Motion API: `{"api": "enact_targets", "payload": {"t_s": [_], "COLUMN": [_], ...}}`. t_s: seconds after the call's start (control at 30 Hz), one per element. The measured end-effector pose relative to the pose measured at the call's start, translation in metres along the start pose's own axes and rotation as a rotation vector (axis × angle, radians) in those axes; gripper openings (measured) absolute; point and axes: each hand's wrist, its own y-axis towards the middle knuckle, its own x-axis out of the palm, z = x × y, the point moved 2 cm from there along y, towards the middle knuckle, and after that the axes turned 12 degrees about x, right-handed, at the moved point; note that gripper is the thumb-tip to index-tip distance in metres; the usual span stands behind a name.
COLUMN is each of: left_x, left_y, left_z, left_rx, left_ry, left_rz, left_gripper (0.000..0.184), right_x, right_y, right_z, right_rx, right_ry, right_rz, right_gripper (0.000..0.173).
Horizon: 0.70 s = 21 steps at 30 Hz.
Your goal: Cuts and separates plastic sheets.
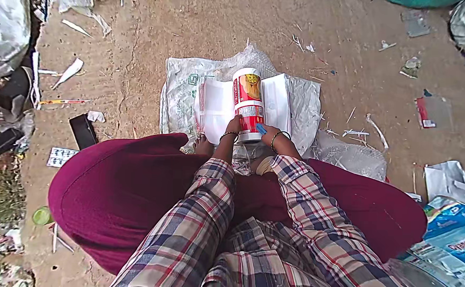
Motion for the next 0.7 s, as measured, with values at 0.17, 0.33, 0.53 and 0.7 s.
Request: {"api": "enact_targets", "payload": {"t_s": [0.17, 0.33, 0.53, 0.7], "left_x": [-0.002, 0.006, 0.034, 0.04], "left_y": [-0.003, 0.003, -0.007, -0.014], "left_z": [-0.006, -0.029, -0.021, -0.021], "left_rx": [0.003, -0.023, -0.048, -0.025], "left_ry": [0.09, 0.055, 0.353, 0.376], "left_rz": [0.024, 0.039, 0.036, 0.088], "left_gripper": [0.051, 0.058, 0.117, 0.106], "right_x": [0.014, -0.003, 0.008, 0.048], "right_y": [-0.024, -0.028, -0.004, 0.041], "right_z": [0.026, 0.049, 0.045, 0.056], "right_rx": [0.005, 0.029, -0.029, 0.07], "right_ry": [-0.087, 0.466, 0.762, 0.709], "right_rz": [-0.135, 0.043, 0.234, 0.269], "right_gripper": [0.045, 0.06, 0.057, 0.052]}}
